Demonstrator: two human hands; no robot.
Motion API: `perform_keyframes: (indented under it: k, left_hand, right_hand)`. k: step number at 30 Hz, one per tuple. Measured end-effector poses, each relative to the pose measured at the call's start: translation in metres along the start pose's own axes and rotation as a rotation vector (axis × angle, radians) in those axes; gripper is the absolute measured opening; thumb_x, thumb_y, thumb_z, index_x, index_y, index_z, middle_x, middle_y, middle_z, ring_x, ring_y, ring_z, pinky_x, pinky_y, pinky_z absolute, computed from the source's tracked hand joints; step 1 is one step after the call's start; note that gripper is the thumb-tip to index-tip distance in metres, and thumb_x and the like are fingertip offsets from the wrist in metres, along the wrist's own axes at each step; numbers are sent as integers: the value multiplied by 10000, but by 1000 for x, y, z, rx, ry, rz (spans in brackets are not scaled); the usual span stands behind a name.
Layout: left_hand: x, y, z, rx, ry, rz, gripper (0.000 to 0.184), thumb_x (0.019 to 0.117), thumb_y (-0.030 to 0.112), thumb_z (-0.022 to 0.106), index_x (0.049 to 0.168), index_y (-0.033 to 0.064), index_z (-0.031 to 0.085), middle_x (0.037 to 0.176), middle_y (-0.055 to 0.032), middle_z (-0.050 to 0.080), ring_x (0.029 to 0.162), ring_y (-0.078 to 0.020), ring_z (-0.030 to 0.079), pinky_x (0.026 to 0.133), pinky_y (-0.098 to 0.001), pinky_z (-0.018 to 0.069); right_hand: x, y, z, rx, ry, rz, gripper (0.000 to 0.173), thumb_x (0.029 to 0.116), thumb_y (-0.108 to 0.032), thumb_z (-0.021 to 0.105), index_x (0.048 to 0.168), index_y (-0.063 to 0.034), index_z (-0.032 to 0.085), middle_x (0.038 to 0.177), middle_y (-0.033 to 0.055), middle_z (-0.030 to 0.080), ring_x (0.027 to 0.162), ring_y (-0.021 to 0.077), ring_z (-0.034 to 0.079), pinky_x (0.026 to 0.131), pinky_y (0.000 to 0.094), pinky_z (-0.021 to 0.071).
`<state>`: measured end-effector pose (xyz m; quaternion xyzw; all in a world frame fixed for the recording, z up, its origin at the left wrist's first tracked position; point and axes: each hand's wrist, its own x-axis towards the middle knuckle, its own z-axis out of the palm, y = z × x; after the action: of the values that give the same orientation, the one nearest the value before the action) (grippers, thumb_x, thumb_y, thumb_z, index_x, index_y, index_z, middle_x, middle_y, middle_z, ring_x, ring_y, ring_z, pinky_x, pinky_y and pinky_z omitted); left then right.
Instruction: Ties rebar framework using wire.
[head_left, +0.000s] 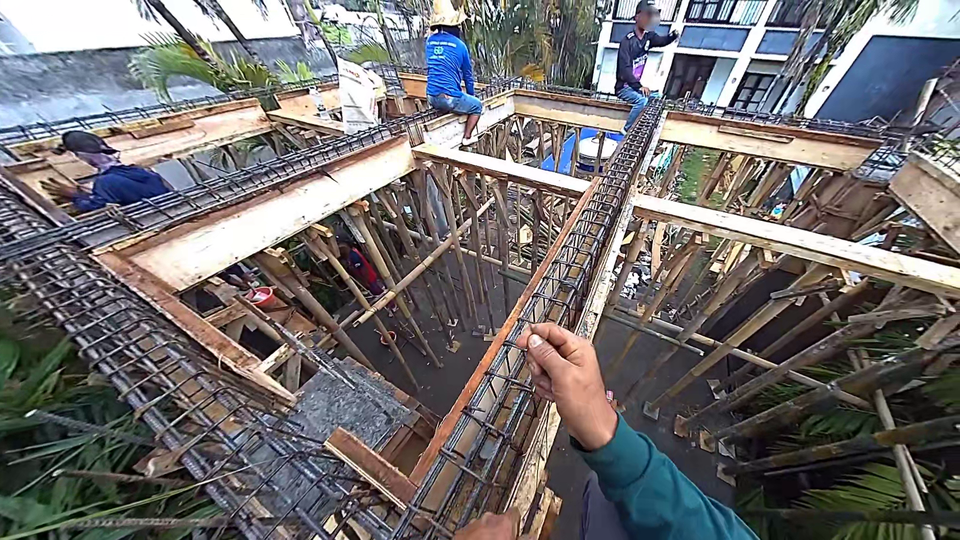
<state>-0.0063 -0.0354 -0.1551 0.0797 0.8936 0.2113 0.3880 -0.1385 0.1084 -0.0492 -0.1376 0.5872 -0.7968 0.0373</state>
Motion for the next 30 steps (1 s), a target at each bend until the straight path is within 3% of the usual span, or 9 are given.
perform_keyframes:
  k: [5, 8, 12, 16, 18, 22, 24, 27, 30]
  left_hand:
    - [11, -29, 6, -249, 454, -30, 464, 1075, 389, 495, 1095, -43, 663, 884, -249, 701, 887, -448, 704, 812, -662, 535]
    - [2, -51, 4, -166, 770, 61, 425, 1067, 325, 538, 1019, -73, 681, 876, -244, 699, 824, -422, 714, 758, -620, 559]
    - [2, -76, 11, 120, 1148, 290, 358, 1040, 269, 576, 954, -53, 708, 851, -201, 724, 706, -323, 735, 603, -455, 597]
    - [0, -80, 23, 288, 966, 411, 265, 1006, 86, 589, 1224, 64, 739, 809, -181, 715, 672, -358, 728, 559, -496, 595]
    - [6, -79, 30, 271, 880, 407, 288, 1010, 93, 580, 1243, 94, 749, 813, -160, 747, 704, -371, 735, 591, -503, 597]
    - [6, -71, 27, -86, 608, 396, 306, 1074, 135, 486, 1219, 11, 726, 1026, -193, 766, 935, -381, 743, 950, -564, 551]
    - [3, -67, 21, -228, 428, 311, 357, 1106, 193, 415, 1269, -12, 659, 974, -232, 735, 821, -400, 727, 818, -608, 560]
    - [4, -63, 24, -135, 313, 229, 405, 1122, 249, 377, 1337, -3, 609, 1002, -286, 724, 926, -487, 720, 846, -675, 538]
    - [1, -55, 26, 107, 291, 202, 389, 1097, 157, 400, 1420, 58, 592, 1003, -280, 736, 926, -511, 719, 822, -676, 546]
  right_hand:
    - [15, 1, -20, 92, 119, 9, 234, 1064, -61, 450, 1032, 29, 664, 605, -12, 478, 441, 27, 369, 417, 178, 324]
    - [19, 0, -32, 138, 178, 29, 233, 1073, -70, 442, 1035, 13, 656, 600, -12, 463, 434, 27, 369, 409, 172, 325]
    - [22, -3, -37, 137, 201, 29, 240, 1080, -82, 434, 1007, -7, 650, 590, -15, 450, 427, 27, 363, 406, 169, 321]
    - [21, 2, -33, 128, 189, 55, 229, 1072, -67, 448, 1026, 14, 656, 594, -13, 452, 432, 29, 362, 411, 170, 322]
    - [20, 6, -29, 102, 188, 54, 228, 1066, -59, 457, 1015, 20, 665, 591, -16, 451, 433, 26, 356, 414, 171, 312]
    - [22, 7, -30, 97, 202, 33, 238, 1066, -61, 458, 1018, 18, 677, 596, -16, 451, 434, 26, 348, 411, 173, 301]
    - [22, 7, -31, 103, 212, 41, 236, 1067, -61, 457, 1022, 17, 675, 598, -16, 449, 434, 28, 346, 409, 173, 299]
    - [20, 7, -31, 85, 210, 69, 237, 1071, -61, 453, 1022, 23, 670, 593, -18, 447, 430, 24, 340, 403, 171, 293]
    - [16, 5, -27, 74, 211, 102, 225, 1071, -49, 462, 1027, 35, 665, 596, -9, 457, 426, 24, 346, 399, 167, 298]
